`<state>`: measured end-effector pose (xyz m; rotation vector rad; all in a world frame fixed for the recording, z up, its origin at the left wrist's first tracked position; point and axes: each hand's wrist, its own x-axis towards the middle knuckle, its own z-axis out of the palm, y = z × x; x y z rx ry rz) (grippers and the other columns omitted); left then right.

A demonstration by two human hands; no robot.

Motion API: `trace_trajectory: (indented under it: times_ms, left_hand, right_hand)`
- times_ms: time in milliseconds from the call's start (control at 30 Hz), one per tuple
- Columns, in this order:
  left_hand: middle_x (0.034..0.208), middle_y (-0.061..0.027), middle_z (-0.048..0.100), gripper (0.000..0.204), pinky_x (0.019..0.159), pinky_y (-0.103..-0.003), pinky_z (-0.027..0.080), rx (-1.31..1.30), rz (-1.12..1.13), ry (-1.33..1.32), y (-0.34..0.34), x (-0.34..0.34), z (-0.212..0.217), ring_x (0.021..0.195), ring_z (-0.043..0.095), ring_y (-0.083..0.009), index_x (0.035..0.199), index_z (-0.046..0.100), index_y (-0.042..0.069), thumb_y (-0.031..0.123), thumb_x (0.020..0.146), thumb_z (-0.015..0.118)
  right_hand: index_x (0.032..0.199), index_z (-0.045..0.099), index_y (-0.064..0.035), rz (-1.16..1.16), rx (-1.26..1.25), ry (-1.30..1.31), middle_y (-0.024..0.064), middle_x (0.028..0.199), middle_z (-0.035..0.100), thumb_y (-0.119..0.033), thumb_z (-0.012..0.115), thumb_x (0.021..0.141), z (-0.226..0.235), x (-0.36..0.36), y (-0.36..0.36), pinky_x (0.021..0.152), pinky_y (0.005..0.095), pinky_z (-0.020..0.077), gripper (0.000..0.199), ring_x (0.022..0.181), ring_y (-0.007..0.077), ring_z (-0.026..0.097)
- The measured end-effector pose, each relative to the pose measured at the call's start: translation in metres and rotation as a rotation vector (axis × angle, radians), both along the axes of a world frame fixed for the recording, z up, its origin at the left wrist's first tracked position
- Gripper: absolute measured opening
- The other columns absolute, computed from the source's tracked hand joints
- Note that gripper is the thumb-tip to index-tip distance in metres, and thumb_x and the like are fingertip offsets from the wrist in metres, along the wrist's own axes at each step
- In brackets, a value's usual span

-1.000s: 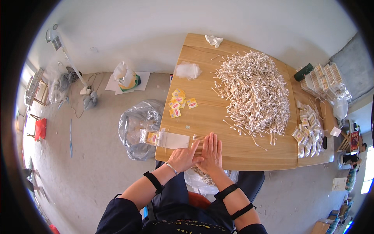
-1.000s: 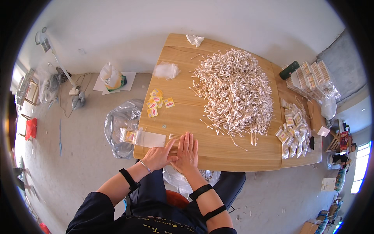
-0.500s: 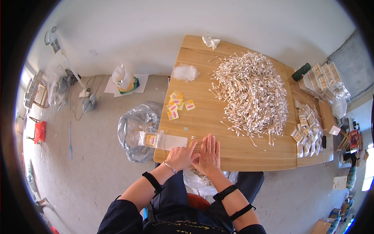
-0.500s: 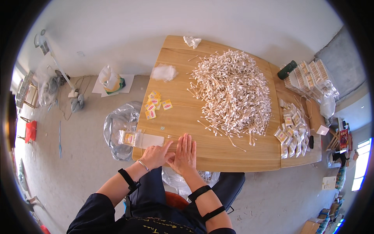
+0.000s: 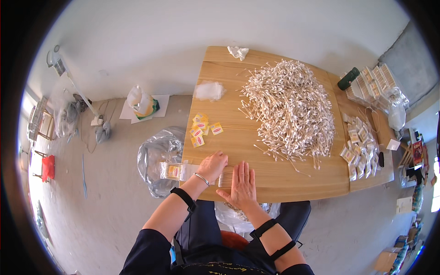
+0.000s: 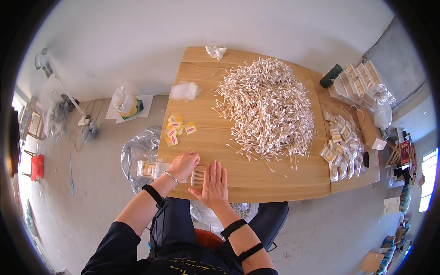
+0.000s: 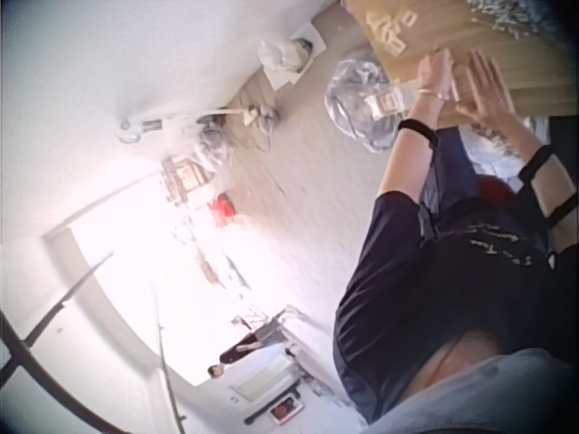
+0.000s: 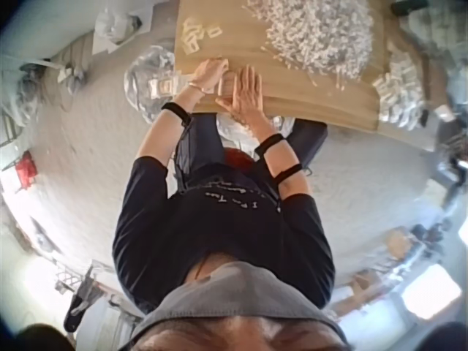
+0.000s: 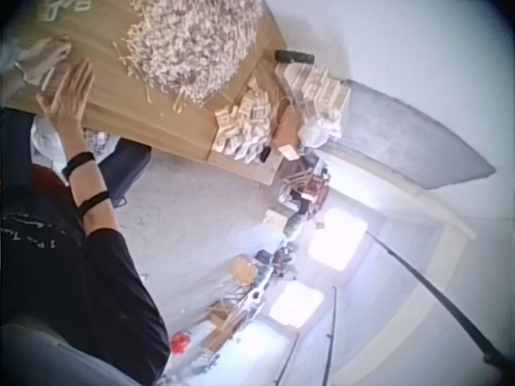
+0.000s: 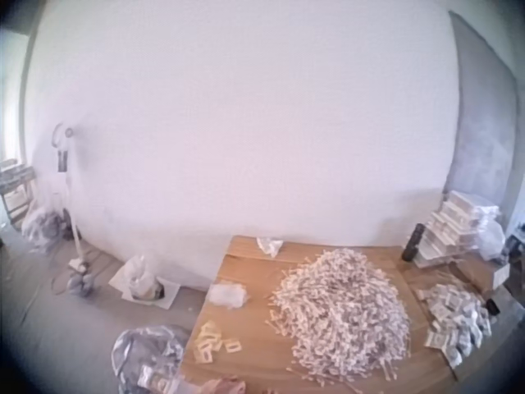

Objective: Counting and packaging groups of cotton swabs into small plastic bags.

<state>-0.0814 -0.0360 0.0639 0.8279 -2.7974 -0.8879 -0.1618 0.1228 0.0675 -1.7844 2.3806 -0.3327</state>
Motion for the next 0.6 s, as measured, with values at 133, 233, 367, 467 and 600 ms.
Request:
trace_trajectory:
  times_ms: [133,233,367,467,600]
  left_hand:
    - [0.091,-0.0105,0.057,0.01,0.072,-0.042,0.051,0.004,0.097,0.151,0.009,-0.001,0.01,0.084,0.061,-0.0333,0.086,0.059,0.007,0.016,0.087,0.062]
    - [0.092,-0.0107,0.055,0.011,0.073,-0.042,0.051,0.027,0.07,0.164,0.013,0.012,0.011,0.085,0.061,-0.0335,0.087,0.058,0.006,0.016,0.087,0.063]
    - [0.093,-0.0124,0.055,0.01,0.073,-0.044,0.051,-0.036,0.023,0.129,0.012,0.014,0.002,0.085,0.061,-0.0351,0.089,0.057,0.005,0.014,0.087,0.061]
    - [0.095,-0.0148,0.056,0.009,0.073,-0.044,0.051,-0.007,0.09,0.039,0.007,0.013,0.002,0.085,0.06,-0.0372,0.091,0.058,0.005,0.013,0.089,0.058]
    - [0.096,-0.0163,0.056,0.008,0.075,-0.044,0.051,0.079,0.227,0.101,0.016,0.03,0.031,0.087,0.06,-0.0379,0.09,0.057,0.004,0.012,0.089,0.057]
  right_hand:
    - [0.142,0.024,0.012,-0.026,-0.008,-0.006,0.0318,0.149,0.022,-0.069,0.056,0.078,-0.001,-0.005,0.001,0.116,0.0521,0.0119,0.108,0.143,0.0423,0.015]
    - [0.142,0.024,0.0121,-0.034,-0.013,-0.01,0.0319,0.149,0.021,-0.07,0.056,0.077,0.0,-0.002,0.002,0.116,0.0523,0.0117,0.109,0.143,0.0425,0.015]
    - [0.143,0.022,0.0114,-0.027,-0.025,-0.033,0.0318,0.15,0.019,-0.07,0.058,0.076,-0.003,-0.001,0.001,0.116,0.0523,0.0118,0.111,0.143,0.0426,0.014]
    - [0.144,0.018,0.0104,-0.019,-0.058,-0.069,0.0315,0.151,0.018,-0.068,0.061,0.075,-0.004,0.0,0.005,0.116,0.0521,0.0114,0.113,0.143,0.0425,0.014]
    - [0.145,0.013,0.0101,-0.026,-0.205,-0.231,0.0322,0.15,0.018,-0.054,0.071,0.074,-0.002,-0.007,0.012,0.117,0.0515,0.0111,0.112,0.143,0.0431,0.013]
